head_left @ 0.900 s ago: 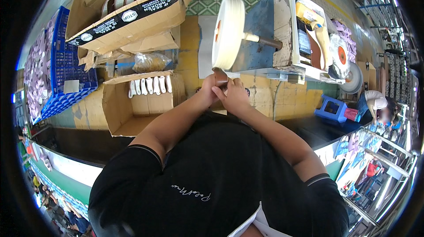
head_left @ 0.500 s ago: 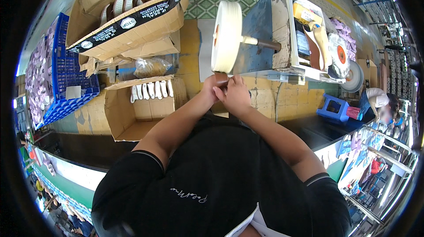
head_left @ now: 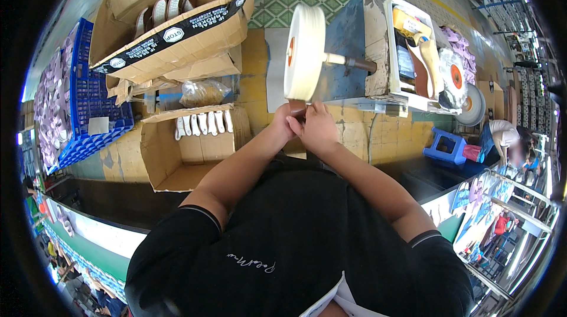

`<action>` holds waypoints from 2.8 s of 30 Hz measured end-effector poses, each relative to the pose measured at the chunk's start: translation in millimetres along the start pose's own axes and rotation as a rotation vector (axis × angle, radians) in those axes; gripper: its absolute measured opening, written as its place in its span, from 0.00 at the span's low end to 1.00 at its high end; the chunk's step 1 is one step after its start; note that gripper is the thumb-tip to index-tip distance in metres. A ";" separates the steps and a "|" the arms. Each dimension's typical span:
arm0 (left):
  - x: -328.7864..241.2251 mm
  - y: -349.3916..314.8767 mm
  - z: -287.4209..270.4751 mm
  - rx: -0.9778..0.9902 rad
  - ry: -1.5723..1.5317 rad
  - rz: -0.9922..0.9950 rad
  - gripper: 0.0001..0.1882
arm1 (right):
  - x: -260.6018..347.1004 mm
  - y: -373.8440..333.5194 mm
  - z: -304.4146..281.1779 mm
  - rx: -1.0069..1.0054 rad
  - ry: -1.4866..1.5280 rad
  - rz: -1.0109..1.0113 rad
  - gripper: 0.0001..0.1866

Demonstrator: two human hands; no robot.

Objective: The person repeatedly presses the sole of a slipper against a rotating buffing wheel to smooth or polish it. They handle multiple slippers one at a time, turning them over to treat different edges and surfaces, then place them into a cardboard box.

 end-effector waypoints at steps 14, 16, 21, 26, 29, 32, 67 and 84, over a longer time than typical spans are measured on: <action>-8.5 -3.1 6.1 0.059 0.062 -0.025 0.16 | 3.6 7.9 -5.2 0.069 -0.029 0.039 0.40; -9.7 -0.7 6.7 0.028 0.098 -0.041 0.16 | 4.8 6.6 -7.1 0.040 -0.039 0.014 0.40; -1.9 0.5 5.1 0.017 -0.036 -0.042 0.14 | 3.4 1.4 -9.9 0.024 -0.055 -0.009 0.39; -5.3 0.9 9.5 0.025 -0.001 -0.022 0.13 | 3.8 8.9 -6.8 0.032 -0.038 0.009 0.39; -5.7 -6.8 17.5 -0.057 -0.029 -0.041 0.14 | 4.9 2.4 -10.8 0.017 -0.062 -0.006 0.39; 1.2 -22.2 27.1 -0.069 -0.092 -0.043 0.13 | 5.5 -11.3 -25.3 -0.030 -0.059 -0.064 0.40; -68.3 -259.5 120.3 0.158 1.641 1.433 0.30 | 28.2 -75.9 -126.1 0.652 2.048 0.150 0.25; -42.4 -134.8 76.2 -0.226 1.860 0.835 0.18 | -20.7 -8.3 28.8 0.541 1.918 0.373 0.23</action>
Point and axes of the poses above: each hand's wrist, its own y-axis towards the middle knuckle, its own z-axis out of the palm, x = y × z, the point moved 1 cm from there along y, towards the middle knuckle, and after that the axes turned 1 degree about -y, right-handed, at the moved point
